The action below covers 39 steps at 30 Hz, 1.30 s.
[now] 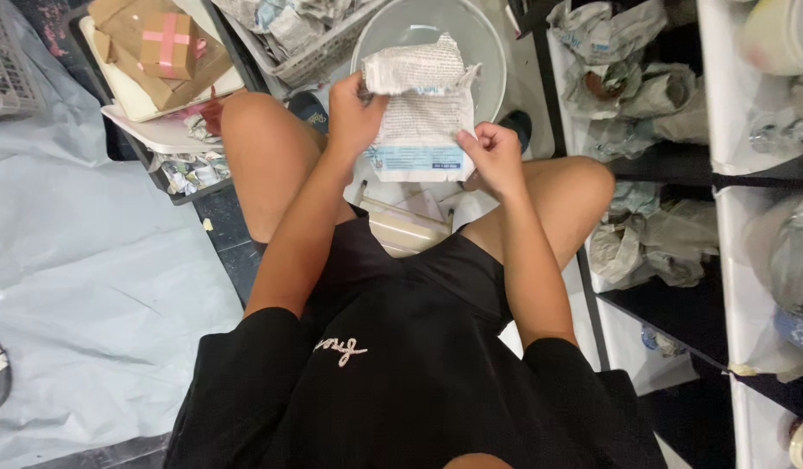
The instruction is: The person sits on the floor and repeatedly wraps small ceramic items, such as cups and bowls, in newspaper. They fold the paper around each item and place the wrapped bundle onto a nearby shelf.
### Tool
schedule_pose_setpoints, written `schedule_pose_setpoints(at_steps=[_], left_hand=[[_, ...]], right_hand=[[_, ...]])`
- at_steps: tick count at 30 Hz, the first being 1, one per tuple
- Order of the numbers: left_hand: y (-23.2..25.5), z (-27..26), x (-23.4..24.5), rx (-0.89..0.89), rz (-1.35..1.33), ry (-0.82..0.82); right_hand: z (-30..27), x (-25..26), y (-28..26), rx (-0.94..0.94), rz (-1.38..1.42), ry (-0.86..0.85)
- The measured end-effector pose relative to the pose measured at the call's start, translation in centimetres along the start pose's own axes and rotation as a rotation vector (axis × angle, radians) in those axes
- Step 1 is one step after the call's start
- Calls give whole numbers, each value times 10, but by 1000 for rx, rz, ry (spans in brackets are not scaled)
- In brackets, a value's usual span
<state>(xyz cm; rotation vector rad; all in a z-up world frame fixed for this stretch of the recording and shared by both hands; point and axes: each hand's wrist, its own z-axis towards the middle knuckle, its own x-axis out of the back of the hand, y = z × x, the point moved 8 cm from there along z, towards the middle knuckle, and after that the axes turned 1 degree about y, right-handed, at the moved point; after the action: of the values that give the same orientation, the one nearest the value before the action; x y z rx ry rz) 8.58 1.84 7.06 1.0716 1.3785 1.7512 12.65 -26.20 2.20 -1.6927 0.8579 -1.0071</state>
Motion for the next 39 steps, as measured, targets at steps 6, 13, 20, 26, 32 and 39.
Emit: schedule_pose_setpoints(at_steps=[6,13,20,26,32,39], left_hand=[[3,-11,-11,-38,-137,-169],[-22,-14,-6,90,-163,-220],[-8,-9,19,23,-344,-133],[1,0,50,-73,-146,84],[4,-13,12,-33,-263,-173],[36,-20,5,-111,-176,-332]], right_hand=[[20,-15,3,49,265,-115],[28,-42,-20,41,363,-269],[23,-55,5,-209,419,-310],[23,-34,9,-228,-57,-136],[14,-36,-64,370,55,-124],[26,-21,-45,178,360,102]])
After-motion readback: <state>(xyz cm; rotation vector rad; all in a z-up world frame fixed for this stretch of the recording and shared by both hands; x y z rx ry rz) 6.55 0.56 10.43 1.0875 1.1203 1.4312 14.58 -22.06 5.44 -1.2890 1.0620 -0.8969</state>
